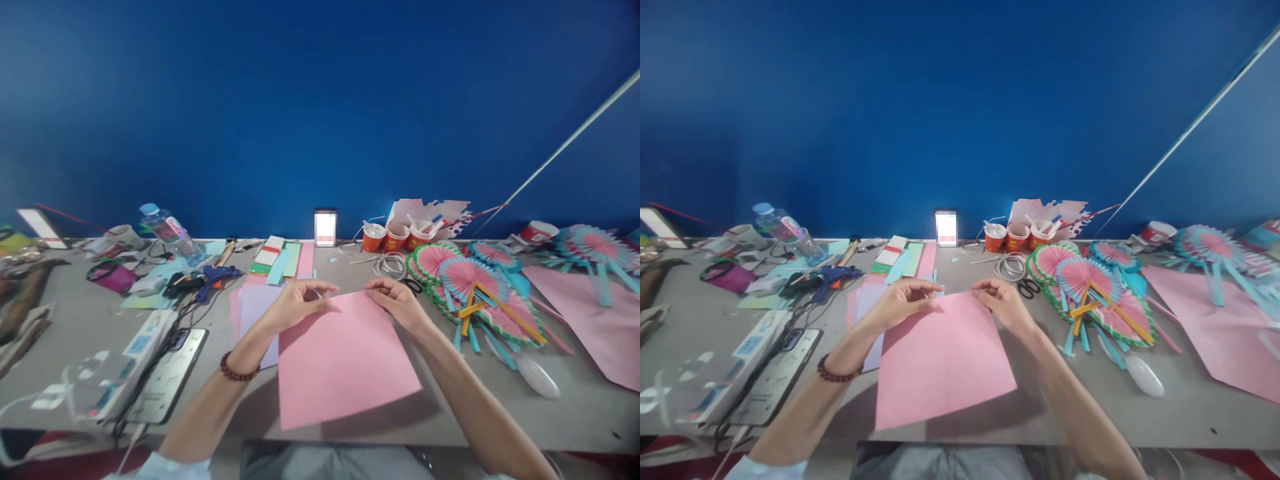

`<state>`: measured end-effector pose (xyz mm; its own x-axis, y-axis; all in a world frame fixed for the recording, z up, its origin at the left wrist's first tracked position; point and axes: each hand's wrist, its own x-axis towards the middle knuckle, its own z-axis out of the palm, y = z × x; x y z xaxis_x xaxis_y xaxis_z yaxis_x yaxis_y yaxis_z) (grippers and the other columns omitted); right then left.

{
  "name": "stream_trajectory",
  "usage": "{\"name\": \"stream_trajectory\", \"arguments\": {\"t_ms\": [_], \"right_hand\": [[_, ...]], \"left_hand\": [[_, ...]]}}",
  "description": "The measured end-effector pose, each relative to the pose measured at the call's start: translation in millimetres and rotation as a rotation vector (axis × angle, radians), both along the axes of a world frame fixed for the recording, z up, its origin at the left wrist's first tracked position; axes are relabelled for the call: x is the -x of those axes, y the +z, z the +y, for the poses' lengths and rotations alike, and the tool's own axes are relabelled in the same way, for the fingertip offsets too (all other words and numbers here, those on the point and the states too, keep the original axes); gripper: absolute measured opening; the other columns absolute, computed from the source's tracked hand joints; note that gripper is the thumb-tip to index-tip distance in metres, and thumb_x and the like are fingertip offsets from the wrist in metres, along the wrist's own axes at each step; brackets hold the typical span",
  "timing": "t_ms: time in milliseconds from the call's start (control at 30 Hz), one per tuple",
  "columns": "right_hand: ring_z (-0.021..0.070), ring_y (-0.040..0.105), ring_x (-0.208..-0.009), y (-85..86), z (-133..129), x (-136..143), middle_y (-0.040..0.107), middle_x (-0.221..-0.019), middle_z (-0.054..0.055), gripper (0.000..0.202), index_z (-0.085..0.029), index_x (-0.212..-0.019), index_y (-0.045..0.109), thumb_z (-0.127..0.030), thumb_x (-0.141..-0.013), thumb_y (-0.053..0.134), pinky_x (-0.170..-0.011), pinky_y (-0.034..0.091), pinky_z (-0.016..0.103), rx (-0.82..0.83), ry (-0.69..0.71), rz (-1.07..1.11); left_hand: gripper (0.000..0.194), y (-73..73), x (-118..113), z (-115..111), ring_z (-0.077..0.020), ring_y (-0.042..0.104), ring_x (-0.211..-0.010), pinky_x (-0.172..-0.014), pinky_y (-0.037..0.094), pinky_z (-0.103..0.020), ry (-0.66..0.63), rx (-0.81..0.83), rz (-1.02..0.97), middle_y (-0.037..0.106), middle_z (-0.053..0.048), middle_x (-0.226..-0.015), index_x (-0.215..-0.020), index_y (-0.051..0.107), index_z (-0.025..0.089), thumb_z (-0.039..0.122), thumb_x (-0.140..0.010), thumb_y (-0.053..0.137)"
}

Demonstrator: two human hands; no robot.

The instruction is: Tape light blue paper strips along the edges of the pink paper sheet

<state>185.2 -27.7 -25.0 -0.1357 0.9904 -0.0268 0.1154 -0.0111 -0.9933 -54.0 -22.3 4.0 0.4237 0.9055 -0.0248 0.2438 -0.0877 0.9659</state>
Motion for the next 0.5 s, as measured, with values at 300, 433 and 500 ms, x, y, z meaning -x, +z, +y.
{"name": "stream_trajectory", "arguments": {"t_ms": [300,433,500], "right_hand": [[0.0157,0.059,-0.062,-53.3,0.9,-21.4,0.068,-0.077,0.007,0.036,-0.013,-0.091,0.068,-0.044,-0.072,0.064,-0.050,0.043,0.024,-0.034,-0.144,-0.170],[0.0104,0.051,-0.045,-72.3,4.5,-28.6,0.066,-0.068,0.003,0.043,-0.013,-0.099,0.067,-0.044,-0.069,0.065,-0.040,0.038,0.022,0.071,-0.142,-0.145],[0.0098,0.049,-0.041,-78.9,6.5,-31.4,0.064,-0.063,0.001,0.045,-0.013,-0.099,0.067,-0.044,-0.067,0.067,-0.037,0.035,0.021,0.133,-0.112,-0.126]], "left_hand": [[0.026,-49.8,24.0,15.3,-0.0240,0.065,-0.089,-0.084,0.048,-0.034,0.095,-0.009,0.199,0.072,-0.008,-0.091,-0.084,0.073,0.017,0.036,-0.066,0.073],[0.026,-77.9,29.2,21.3,-0.0249,0.065,-0.086,-0.081,0.049,-0.035,0.135,0.035,0.138,0.072,-0.008,-0.088,-0.081,0.072,0.017,0.037,-0.065,0.073],[0.030,-87.7,31.7,22.9,-0.0241,0.065,-0.084,-0.079,0.049,-0.034,0.151,0.089,0.097,0.072,-0.009,-0.087,-0.083,0.071,0.015,0.038,-0.063,0.075]]}}
